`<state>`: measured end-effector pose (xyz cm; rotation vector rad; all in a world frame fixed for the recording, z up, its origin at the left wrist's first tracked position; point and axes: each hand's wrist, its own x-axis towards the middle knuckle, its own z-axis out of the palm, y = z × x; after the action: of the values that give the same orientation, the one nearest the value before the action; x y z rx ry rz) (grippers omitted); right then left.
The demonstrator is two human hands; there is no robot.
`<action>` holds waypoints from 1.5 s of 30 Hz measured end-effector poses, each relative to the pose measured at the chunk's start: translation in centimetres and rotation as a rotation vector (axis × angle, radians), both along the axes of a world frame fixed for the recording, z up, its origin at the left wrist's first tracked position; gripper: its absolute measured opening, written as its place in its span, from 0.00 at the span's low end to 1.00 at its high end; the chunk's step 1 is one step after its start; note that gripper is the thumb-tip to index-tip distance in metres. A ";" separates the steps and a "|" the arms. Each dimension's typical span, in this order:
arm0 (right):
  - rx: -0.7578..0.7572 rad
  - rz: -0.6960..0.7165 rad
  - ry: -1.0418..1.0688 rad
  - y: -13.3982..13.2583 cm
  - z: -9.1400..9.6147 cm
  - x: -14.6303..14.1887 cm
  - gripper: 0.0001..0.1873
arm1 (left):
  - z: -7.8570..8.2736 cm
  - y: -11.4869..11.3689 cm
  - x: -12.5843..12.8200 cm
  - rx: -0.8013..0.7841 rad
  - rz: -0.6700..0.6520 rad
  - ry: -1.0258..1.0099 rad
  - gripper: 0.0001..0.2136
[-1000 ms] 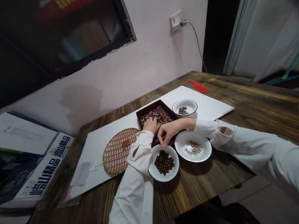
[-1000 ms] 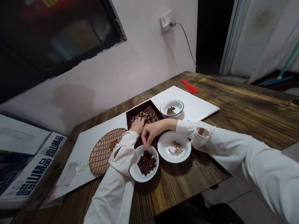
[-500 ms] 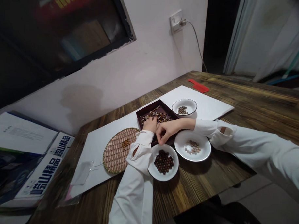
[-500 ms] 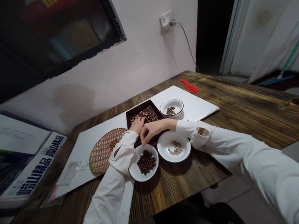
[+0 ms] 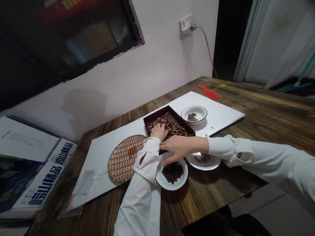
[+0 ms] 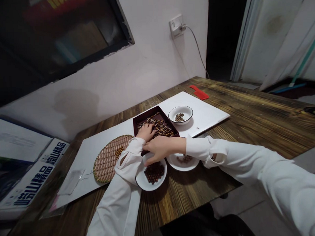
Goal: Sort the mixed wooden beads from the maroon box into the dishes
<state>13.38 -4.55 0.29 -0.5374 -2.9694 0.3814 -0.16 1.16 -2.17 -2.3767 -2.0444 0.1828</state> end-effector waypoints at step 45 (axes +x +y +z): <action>0.270 -0.050 0.026 -0.7 -1.1 -0.3 0.24 | 0.0 0.1 0.1 -0.005 0.010 -0.009 0.21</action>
<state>13.08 -5.28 -0.83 -0.5681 -2.9086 -0.0191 -0.05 1.28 -2.21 -2.3756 -2.0622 0.1778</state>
